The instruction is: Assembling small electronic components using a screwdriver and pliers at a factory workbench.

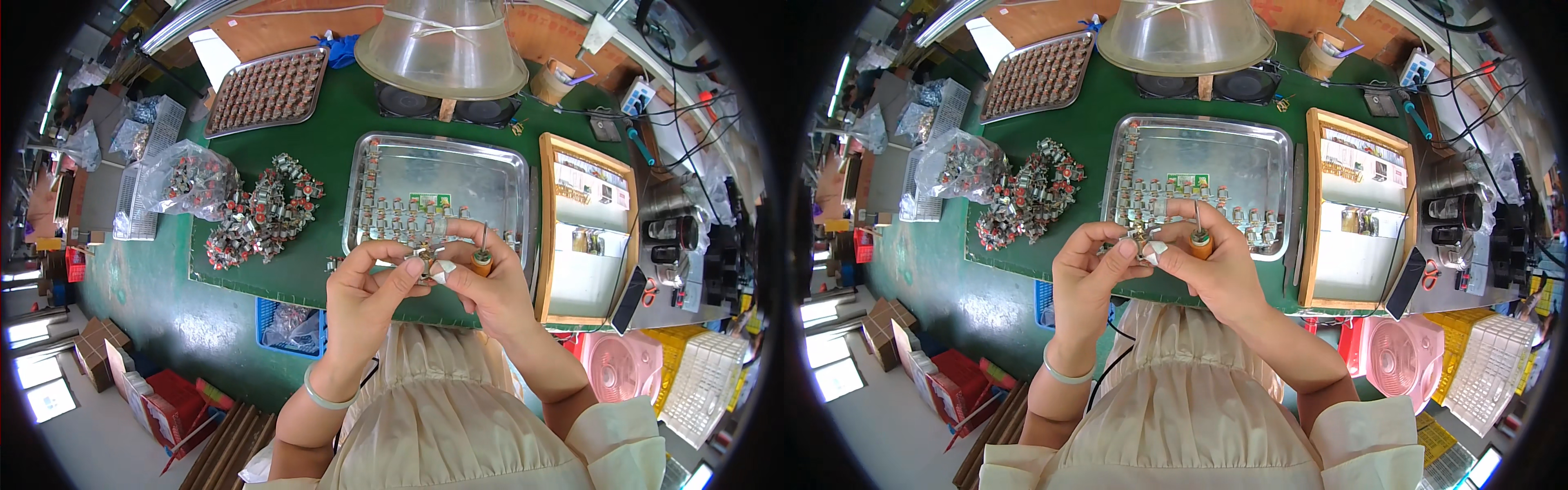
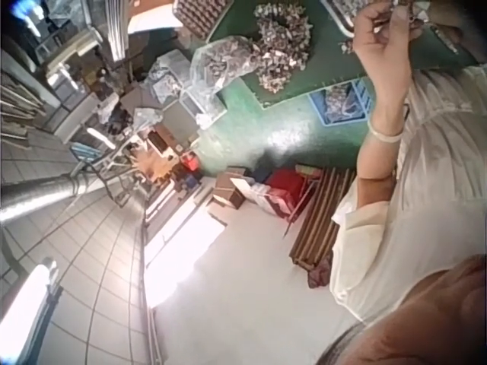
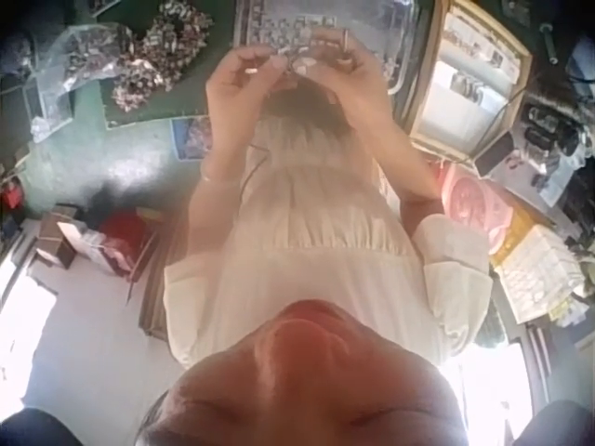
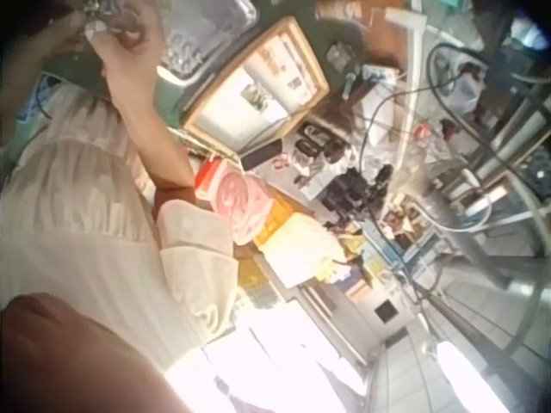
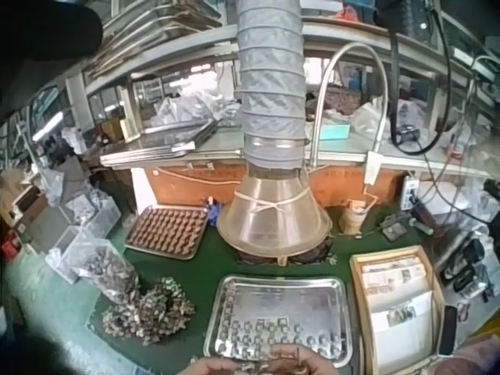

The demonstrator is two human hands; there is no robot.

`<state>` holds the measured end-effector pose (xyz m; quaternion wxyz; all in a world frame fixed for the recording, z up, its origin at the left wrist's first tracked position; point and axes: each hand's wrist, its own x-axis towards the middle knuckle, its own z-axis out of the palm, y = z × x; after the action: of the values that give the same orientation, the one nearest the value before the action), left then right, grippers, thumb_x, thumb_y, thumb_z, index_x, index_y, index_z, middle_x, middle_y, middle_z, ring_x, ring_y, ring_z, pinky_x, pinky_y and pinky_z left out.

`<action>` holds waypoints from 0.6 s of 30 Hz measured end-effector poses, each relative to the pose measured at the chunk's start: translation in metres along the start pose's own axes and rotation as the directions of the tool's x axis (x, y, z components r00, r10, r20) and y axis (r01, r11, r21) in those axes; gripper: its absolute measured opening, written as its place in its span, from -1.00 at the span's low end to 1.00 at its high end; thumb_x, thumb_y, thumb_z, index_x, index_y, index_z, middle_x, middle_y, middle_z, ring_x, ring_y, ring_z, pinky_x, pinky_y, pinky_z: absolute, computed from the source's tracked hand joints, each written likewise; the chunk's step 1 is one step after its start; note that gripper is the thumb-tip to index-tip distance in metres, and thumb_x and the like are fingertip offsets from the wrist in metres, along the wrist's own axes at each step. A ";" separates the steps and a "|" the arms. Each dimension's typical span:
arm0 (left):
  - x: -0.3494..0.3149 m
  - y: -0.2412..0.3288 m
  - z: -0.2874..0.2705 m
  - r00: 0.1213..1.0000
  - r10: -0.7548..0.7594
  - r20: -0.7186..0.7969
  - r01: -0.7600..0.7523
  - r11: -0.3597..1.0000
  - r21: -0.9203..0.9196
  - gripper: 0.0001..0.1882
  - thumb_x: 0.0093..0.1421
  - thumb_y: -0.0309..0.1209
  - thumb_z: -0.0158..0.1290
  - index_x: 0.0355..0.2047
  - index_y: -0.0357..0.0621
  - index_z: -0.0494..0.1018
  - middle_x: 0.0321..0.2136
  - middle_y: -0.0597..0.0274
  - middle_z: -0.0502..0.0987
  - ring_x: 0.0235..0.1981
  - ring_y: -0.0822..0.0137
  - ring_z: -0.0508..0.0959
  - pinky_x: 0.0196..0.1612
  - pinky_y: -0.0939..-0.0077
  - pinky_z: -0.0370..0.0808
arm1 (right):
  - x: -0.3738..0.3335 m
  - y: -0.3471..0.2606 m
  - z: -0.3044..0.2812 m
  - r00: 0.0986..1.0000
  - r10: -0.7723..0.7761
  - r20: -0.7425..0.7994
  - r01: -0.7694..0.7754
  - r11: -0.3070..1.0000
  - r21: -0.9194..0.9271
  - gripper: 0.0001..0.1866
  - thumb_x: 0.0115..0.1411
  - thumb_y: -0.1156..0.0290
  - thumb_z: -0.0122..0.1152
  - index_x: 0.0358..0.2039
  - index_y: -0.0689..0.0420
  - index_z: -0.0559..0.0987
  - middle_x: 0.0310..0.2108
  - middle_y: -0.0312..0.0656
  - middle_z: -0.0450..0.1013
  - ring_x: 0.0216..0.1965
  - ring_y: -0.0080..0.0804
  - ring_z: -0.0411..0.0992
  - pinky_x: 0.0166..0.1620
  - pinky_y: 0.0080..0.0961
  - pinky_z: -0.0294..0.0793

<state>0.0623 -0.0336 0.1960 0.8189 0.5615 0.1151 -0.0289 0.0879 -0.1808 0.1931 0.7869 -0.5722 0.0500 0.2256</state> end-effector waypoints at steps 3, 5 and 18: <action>-0.002 0.002 0.002 1.000 0.006 0.008 -0.007 1.000 0.019 -0.83 0.06 -0.54 0.03 -0.33 -0.32 0.34 -0.44 0.13 0.50 -0.43 0.41 0.53 -0.37 0.62 0.52 | -0.001 -0.003 0.000 1.000 -0.018 -0.007 0.019 0.999 0.029 -0.53 -0.04 0.55 0.17 -0.08 0.20 0.29 -0.38 -0.25 0.41 -0.55 -0.77 0.26 -0.63 -0.85 0.20; -0.002 0.003 0.004 1.000 0.012 0.005 -0.012 1.000 0.026 -0.83 0.06 -0.54 0.03 -0.33 -0.32 0.34 -0.44 0.12 0.50 -0.44 0.41 0.53 -0.37 0.62 0.52 | -0.002 -0.001 0.000 0.990 -0.137 0.030 0.138 0.990 -0.040 -0.55 -0.04 0.61 0.12 -0.09 0.22 0.27 -0.35 -0.21 0.41 -0.44 -0.71 0.33 -0.48 -0.79 0.33; -0.002 0.004 0.011 0.996 0.091 0.024 -0.093 0.992 0.086 -0.83 0.08 -0.53 -0.01 -0.32 -0.36 0.33 -0.43 0.15 0.46 -0.41 0.40 0.50 -0.38 0.55 0.54 | -0.001 -0.011 -0.005 0.949 -0.304 0.085 0.315 0.926 -0.209 -0.50 -0.12 0.68 0.11 -0.09 0.20 0.27 -0.33 -0.19 0.42 -0.53 -0.79 0.18 -0.50 -0.85 0.14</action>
<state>0.0629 -0.0420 0.2041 0.7952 0.6011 0.0797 -0.0016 0.0924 -0.1883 0.2011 0.7455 -0.6504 -0.0861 0.1174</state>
